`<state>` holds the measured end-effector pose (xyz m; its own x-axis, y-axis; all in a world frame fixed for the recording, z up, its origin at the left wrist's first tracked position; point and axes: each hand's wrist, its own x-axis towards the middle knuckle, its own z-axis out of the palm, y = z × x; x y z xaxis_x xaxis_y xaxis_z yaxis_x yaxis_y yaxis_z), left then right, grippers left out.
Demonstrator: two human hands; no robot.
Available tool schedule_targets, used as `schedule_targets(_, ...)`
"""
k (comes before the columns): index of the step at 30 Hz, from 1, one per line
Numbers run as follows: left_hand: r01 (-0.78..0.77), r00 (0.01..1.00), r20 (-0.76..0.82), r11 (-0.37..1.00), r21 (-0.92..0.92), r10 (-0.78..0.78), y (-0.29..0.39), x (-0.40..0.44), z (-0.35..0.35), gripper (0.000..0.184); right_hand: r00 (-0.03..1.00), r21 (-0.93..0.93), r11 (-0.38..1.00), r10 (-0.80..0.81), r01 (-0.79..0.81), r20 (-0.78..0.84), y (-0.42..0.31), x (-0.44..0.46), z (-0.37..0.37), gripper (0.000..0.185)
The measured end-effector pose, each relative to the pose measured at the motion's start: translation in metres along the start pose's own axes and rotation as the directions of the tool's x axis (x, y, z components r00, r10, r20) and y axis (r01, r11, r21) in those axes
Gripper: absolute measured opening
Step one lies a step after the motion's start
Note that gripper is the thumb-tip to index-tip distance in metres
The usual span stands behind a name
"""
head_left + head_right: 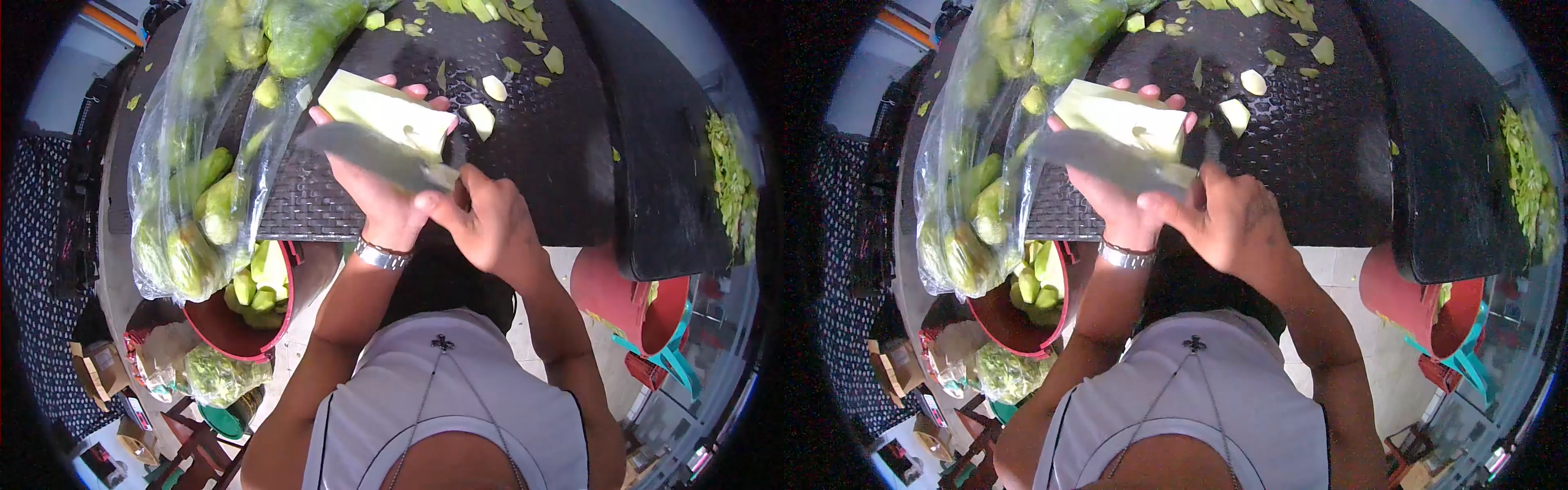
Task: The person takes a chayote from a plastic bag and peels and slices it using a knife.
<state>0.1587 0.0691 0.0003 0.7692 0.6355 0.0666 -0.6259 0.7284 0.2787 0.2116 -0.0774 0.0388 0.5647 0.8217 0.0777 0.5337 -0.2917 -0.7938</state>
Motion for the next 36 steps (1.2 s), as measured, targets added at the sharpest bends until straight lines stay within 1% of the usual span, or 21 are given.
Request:
schedule_targets(3, -0.033, 0.994, -0.101, 0.994, 0.106, 0.044, -0.011, -0.006, 0.012, 0.084, 0.996, -0.081, 0.993, 0.082, -0.084, -0.024, -0.002, 0.010, 0.000, 0.050)
schedule_targets(5, -0.045, 0.987, -0.144, 0.988, 0.148, 0.067, -0.013, -0.009, 0.015, 0.084, 0.994, -0.063, 0.992, 0.110, -0.109, 0.017, -0.001, 0.014, -0.001, 0.065)
schedule_targets(6, -0.078, 0.985, -0.138, 0.979, 0.188, 0.104, -0.014, -0.009, 0.018, 0.080, 0.992, -0.058, 0.991, 0.124, -0.122, 0.036, 0.000, 0.017, -0.002, 0.074)
schedule_targets(8, -0.143, 0.975, -0.127, 0.952, 0.270, 0.183, -0.018, -0.011, 0.024, 0.072, 0.973, 0.201, 0.962, 0.150, -0.185, 0.178, 0.004, 0.025, -0.009, 0.074)
schedule_targets(9, -0.207, 0.971, -0.045, 0.920, 0.332, 0.235, -0.020, -0.012, 0.019, 0.062, 0.957, 0.325, 0.918, 0.147, -0.226, 0.250, 0.007, 0.030, -0.013, 0.075)
schedule_targets(10, -0.195, 0.959, -0.075, 0.833, 0.519, 0.272, -0.024, -0.012, 0.017, 0.069, 0.907, 0.372, 0.855, 0.232, -0.362, 0.351, 0.012, 0.035, -0.017, 0.075)
schedule_targets(12, -0.203, 0.964, -0.020, 0.786, 0.584, 0.264, -0.023, -0.011, 0.013, 0.067, 0.755, 0.413, 0.671, 0.355, -0.616, 0.551, 0.021, 0.041, -0.023, 0.076)
schedule_targets(15, -0.144, 0.977, -0.042, 0.799, 0.584, 0.207, -0.018, -0.007, 0.012, 0.065, 0.724, 0.345, 0.674, 0.422, -0.653, 0.546, 0.020, 0.048, -0.033, 0.075)
schedule_targets(16, -0.109, 0.982, -0.074, 0.836, 0.537, 0.176, -0.015, -0.004, 0.010, 0.065, 0.717, 0.320, 0.683, 0.435, -0.657, 0.544, 0.025, 0.054, -0.039, 0.076)
schedule_targets(17, -0.073, 0.984, -0.108, 0.869, 0.489, 0.143, -0.011, -0.003, 0.006, 0.064, 0.695, 0.428, 0.564, 0.434, -0.706, 0.574, 0.041, 0.058, -0.044, 0.079)
schedule_targets(18, -0.035, 0.984, -0.141, 0.899, 0.437, 0.107, -0.008, -0.003, 0.005, 0.064, 0.716, 0.458, 0.557, 0.460, -0.693, 0.525, 0.047, 0.059, -0.052, 0.080)
schedule_targets(20, 0.023, 0.970, -0.227, 0.906, 0.423, 0.082, -0.002, -0.003, 0.007, 0.067, 0.748, 0.512, 0.546, 0.512, -0.663, 0.423, 0.053, 0.061, -0.063, 0.082)
schedule_targets(21, 0.073, 0.968, -0.252, 0.931, 0.358, 0.021, 0.001, -0.001, 0.009, 0.066, 0.788, 0.445, 0.651, 0.502, -0.615, 0.356, 0.054, 0.061, -0.062, 0.082)
schedule_targets(22, 0.123, 0.961, -0.272, 0.949, 0.292, -0.041, 0.005, 0.000, 0.010, 0.065, 0.807, 0.432, 0.683, 0.475, -0.590, 0.352, 0.052, 0.060, -0.060, 0.079)
schedule_targets(24, 0.169, 0.966, -0.234, 0.955, 0.244, -0.111, 0.011, 0.000, 0.006, 0.062, 0.844, 0.407, 0.744, 0.415, -0.530, 0.340, 0.043, 0.053, -0.054, 0.073)
schedule_targets(27, 0.241, 0.958, -0.201, 0.952, 0.188, -0.203, 0.016, 0.000, 0.007, 0.057, 0.906, 0.249, 0.889, 0.310, -0.384, 0.289, 0.032, 0.049, -0.051, 0.054)
schedule_targets(29, 0.283, 0.953, -0.157, 0.945, 0.166, -0.258, 0.023, -0.001, 0.002, 0.057, 0.925, 0.182, 0.929, 0.267, -0.322, 0.270, 0.031, 0.048, -0.053, 0.053)
schedule_targets(32, 0.267, 0.962, -0.112, 0.949, 0.170, -0.250, 0.030, -0.004, -0.002, 0.060, 0.918, 0.045, 0.958, 0.256, -0.282, 0.302, 0.032, 0.042, -0.063, 0.051)
schedule_targets(33, 0.234, 0.968, -0.115, 0.965, 0.116, -0.221, 0.030, -0.004, -0.004, 0.062, 0.910, -0.007, 0.961, 0.263, -0.275, 0.320, 0.032, 0.039, -0.066, 0.049)
schedule_targets(35, 0.168, 0.978, -0.125, 0.986, 0.004, -0.167, 0.028, -0.002, -0.010, 0.067, 0.931, 0.100, 0.965, 0.200, -0.241, 0.305, 0.035, 0.031, -0.059, 0.039)
schedule_targets(36, 0.130, 0.982, -0.139, 0.991, 0.008, -0.128, 0.025, 0.000, -0.010, 0.069, 0.940, 0.152, 0.963, 0.170, -0.222, 0.295, 0.035, 0.025, -0.057, 0.035)
